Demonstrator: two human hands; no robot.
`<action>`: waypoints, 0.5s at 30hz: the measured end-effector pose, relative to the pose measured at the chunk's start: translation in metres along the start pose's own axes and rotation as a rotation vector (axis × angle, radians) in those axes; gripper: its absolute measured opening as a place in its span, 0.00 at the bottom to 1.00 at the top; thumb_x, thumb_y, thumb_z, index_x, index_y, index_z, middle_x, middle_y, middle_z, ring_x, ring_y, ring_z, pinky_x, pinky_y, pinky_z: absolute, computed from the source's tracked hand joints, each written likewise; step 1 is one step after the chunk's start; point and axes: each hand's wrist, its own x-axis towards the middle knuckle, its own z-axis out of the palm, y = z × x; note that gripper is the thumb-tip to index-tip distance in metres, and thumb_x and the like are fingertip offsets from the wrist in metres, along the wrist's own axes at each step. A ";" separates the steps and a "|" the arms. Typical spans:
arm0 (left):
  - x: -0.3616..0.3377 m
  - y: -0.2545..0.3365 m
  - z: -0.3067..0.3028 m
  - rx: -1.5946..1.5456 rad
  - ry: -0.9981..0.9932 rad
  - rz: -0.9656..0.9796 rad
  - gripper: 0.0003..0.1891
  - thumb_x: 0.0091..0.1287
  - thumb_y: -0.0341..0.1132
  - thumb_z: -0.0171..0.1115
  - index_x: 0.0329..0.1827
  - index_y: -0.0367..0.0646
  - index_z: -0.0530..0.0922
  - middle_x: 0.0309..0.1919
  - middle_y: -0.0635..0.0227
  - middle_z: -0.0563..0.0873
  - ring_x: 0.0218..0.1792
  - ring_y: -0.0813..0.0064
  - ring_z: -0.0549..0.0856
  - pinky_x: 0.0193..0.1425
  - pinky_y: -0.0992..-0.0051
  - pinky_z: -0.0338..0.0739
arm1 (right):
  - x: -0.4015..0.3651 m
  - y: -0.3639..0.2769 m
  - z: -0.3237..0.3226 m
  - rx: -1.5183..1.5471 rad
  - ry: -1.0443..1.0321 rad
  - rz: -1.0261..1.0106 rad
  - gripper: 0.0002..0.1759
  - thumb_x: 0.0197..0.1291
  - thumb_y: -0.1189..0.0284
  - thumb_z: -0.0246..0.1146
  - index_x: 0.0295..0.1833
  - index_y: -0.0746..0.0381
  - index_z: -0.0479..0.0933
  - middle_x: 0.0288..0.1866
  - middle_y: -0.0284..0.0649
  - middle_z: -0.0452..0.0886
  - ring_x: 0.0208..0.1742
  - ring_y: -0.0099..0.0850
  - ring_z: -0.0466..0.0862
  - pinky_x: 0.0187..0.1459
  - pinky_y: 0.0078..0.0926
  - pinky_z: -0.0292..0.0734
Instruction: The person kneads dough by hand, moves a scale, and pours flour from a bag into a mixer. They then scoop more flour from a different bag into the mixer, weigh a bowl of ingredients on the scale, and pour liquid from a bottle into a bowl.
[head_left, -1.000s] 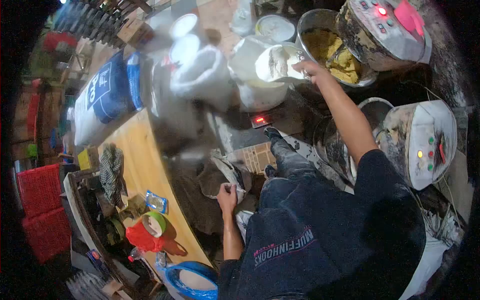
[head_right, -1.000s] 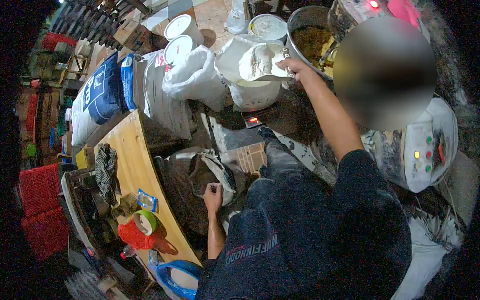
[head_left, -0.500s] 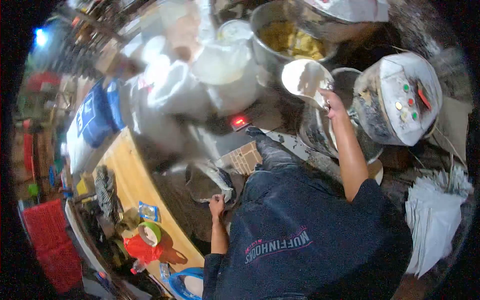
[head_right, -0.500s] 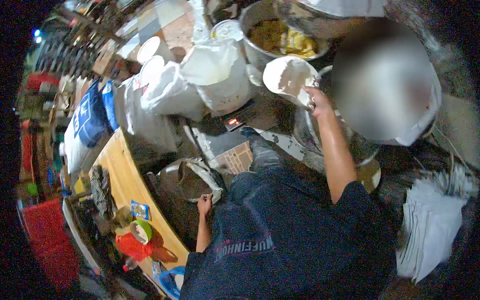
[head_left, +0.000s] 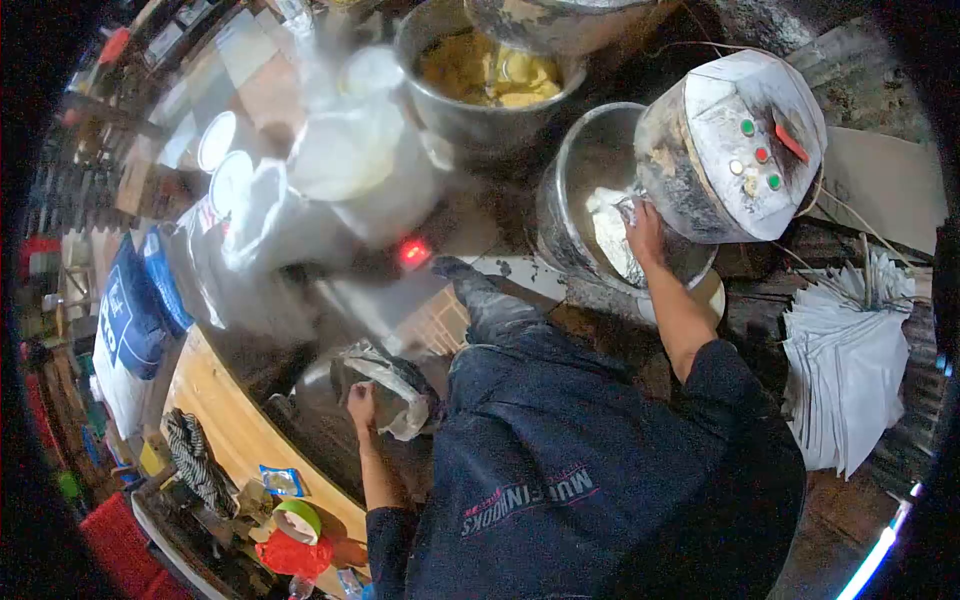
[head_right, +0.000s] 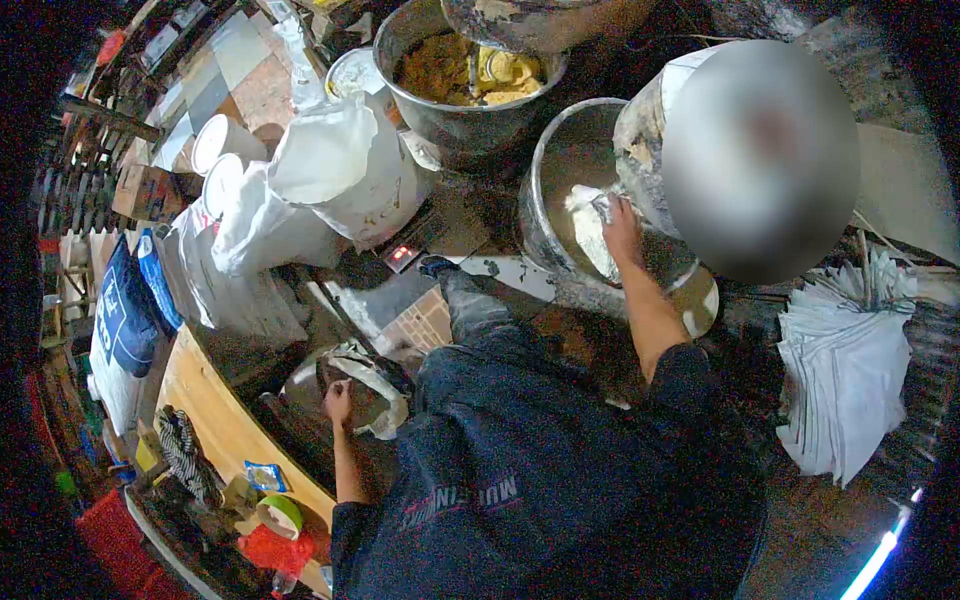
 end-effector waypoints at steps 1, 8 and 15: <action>0.012 -0.003 -0.003 0.031 0.059 0.048 0.15 0.57 0.42 0.60 0.33 0.36 0.75 0.24 0.63 0.80 0.27 0.74 0.78 0.34 0.74 0.71 | 0.002 0.001 0.004 -0.029 0.025 -0.090 0.25 0.47 0.71 0.63 0.52 0.65 0.68 0.49 0.51 0.72 0.48 0.49 0.73 0.51 0.40 0.67; 0.065 0.092 -0.018 -0.118 0.092 0.048 0.14 0.59 0.42 0.58 0.35 0.38 0.74 0.25 0.61 0.81 0.28 0.69 0.79 0.36 0.72 0.73 | 0.071 -0.178 -0.033 0.356 0.274 -0.189 0.22 0.47 0.71 0.66 0.49 0.64 0.70 0.41 0.47 0.77 0.38 0.39 0.80 0.40 0.30 0.74; 0.136 0.174 0.008 -0.091 0.067 0.071 0.14 0.57 0.42 0.59 0.35 0.39 0.73 0.23 0.59 0.80 0.25 0.66 0.80 0.31 0.69 0.72 | 0.159 -0.453 0.086 0.645 -0.348 -0.416 0.19 0.47 0.66 0.64 0.42 0.64 0.70 0.30 0.51 0.78 0.33 0.49 0.79 0.33 0.42 0.72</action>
